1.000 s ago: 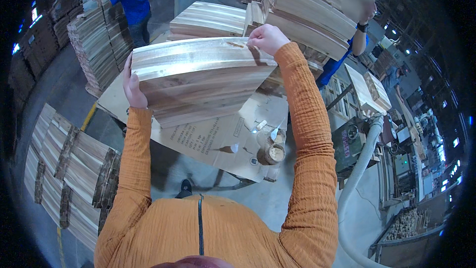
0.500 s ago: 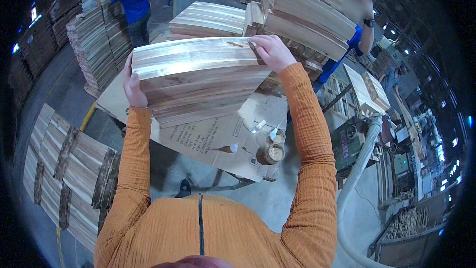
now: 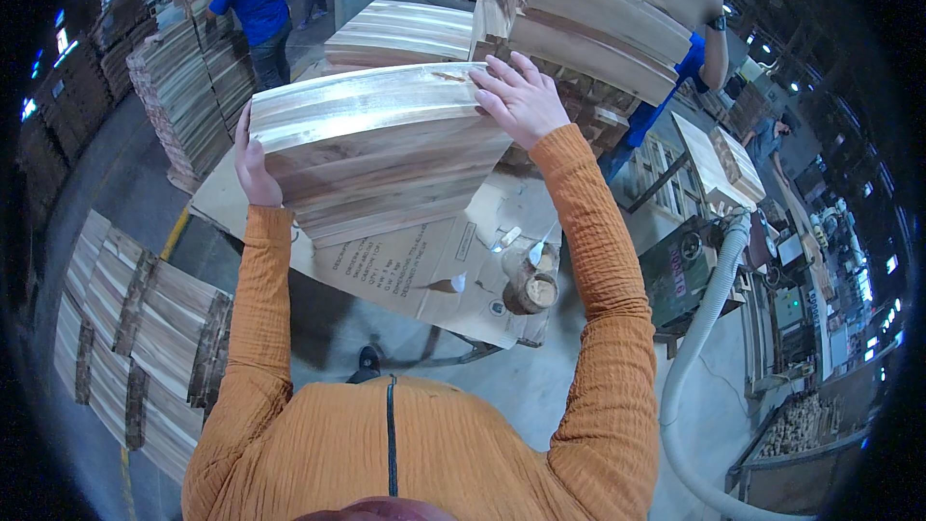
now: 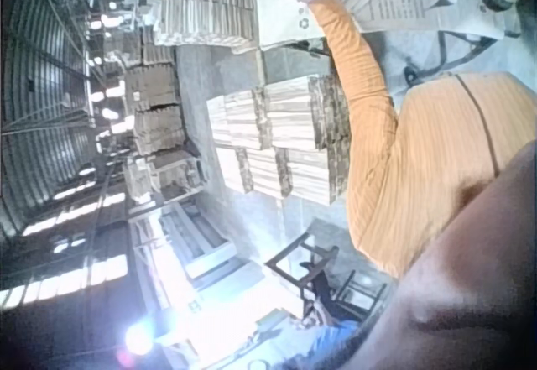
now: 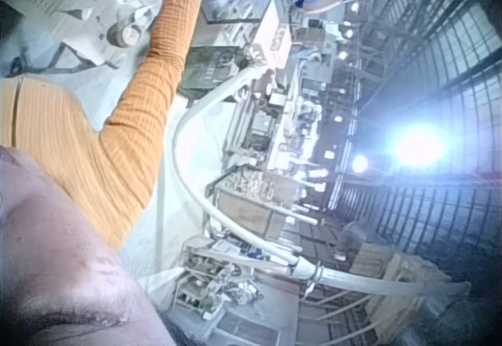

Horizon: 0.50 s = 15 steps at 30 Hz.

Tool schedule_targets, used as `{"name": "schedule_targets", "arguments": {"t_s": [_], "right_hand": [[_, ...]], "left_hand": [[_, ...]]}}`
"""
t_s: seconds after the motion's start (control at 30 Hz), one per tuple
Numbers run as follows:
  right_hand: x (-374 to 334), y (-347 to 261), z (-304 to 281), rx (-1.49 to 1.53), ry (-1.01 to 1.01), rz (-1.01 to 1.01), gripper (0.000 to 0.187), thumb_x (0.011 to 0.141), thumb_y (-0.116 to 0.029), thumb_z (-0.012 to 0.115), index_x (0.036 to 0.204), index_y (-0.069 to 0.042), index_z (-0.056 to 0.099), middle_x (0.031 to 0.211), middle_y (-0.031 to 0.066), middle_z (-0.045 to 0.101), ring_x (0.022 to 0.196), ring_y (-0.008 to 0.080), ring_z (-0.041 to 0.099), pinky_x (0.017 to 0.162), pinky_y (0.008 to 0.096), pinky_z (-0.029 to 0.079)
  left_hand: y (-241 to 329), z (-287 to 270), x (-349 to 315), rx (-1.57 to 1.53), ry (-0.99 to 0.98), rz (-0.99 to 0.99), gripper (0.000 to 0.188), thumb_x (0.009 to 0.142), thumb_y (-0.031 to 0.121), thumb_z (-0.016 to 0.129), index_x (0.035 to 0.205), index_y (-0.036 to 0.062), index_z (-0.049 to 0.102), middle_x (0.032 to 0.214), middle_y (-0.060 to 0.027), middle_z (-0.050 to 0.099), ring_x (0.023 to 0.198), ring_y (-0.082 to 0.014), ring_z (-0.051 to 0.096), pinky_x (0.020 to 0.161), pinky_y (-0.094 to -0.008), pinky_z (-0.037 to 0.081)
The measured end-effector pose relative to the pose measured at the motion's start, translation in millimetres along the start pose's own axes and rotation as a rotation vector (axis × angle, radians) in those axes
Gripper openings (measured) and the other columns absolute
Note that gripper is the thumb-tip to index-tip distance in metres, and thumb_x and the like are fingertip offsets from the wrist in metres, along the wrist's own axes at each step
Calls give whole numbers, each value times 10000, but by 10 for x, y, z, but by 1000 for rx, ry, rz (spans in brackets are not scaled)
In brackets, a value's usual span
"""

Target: The person picks up wooden planks from a stack, inspects the surface for knots, and applies a white filler from a tube into the knots. After filling, the person places the plank back on the stack and repeats the process with additional planks.

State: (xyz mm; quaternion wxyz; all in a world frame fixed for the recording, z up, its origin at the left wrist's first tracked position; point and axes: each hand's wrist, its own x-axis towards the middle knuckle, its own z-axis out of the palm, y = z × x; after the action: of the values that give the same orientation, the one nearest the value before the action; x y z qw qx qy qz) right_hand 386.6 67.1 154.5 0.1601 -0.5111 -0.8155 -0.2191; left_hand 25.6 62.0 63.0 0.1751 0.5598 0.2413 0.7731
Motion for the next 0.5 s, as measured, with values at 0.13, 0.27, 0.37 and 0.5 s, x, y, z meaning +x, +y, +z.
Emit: {"name": "schedule_targets", "arguments": {"t_s": [0.13, 0.27, 0.37, 0.5], "right_hand": [[-110, 68, 27, 32, 53, -1, 472, 944, -471, 310, 1336, -258, 464, 1435, 39, 371, 1341, 302, 251, 1065, 466, 221], [-135, 56, 42, 70, 48, 7, 471, 938, -486, 326, 1319, -261, 485, 1431, 42, 378, 1338, 313, 255, 1066, 474, 218], [-143, 90, 27, 53, 64, 18, 469, 933, -497, 339, 1303, -262, 505, 1426, 43, 384, 1334, 316, 262, 1065, 477, 220], [-117, 111, 45, 34, 96, -3, 462, 928, -498, 352, 1276, -255, 533, 1418, 46, 393, 1325, 320, 279, 1060, 480, 231]], "left_hand": [[-9, 11, -3, -1, -6, 1, 660, 858, 398, 427, 1324, -67, 388, 1301, -179, 467, 1209, -244, 448, 1031, -336, 304], [-25, 2, -4, 8, -2, -1, 657, 854, 392, 416, 1321, -69, 390, 1306, -178, 463, 1214, -246, 445, 1036, -338, 301], [-26, 18, -6, 12, 1, 7, 655, 850, 386, 407, 1319, -71, 391, 1310, -178, 460, 1218, -248, 443, 1039, -340, 298], [-36, 21, 5, 31, 10, -2, 651, 852, 382, 405, 1319, -71, 391, 1310, -179, 462, 1219, -250, 443, 1042, -341, 294]]}}
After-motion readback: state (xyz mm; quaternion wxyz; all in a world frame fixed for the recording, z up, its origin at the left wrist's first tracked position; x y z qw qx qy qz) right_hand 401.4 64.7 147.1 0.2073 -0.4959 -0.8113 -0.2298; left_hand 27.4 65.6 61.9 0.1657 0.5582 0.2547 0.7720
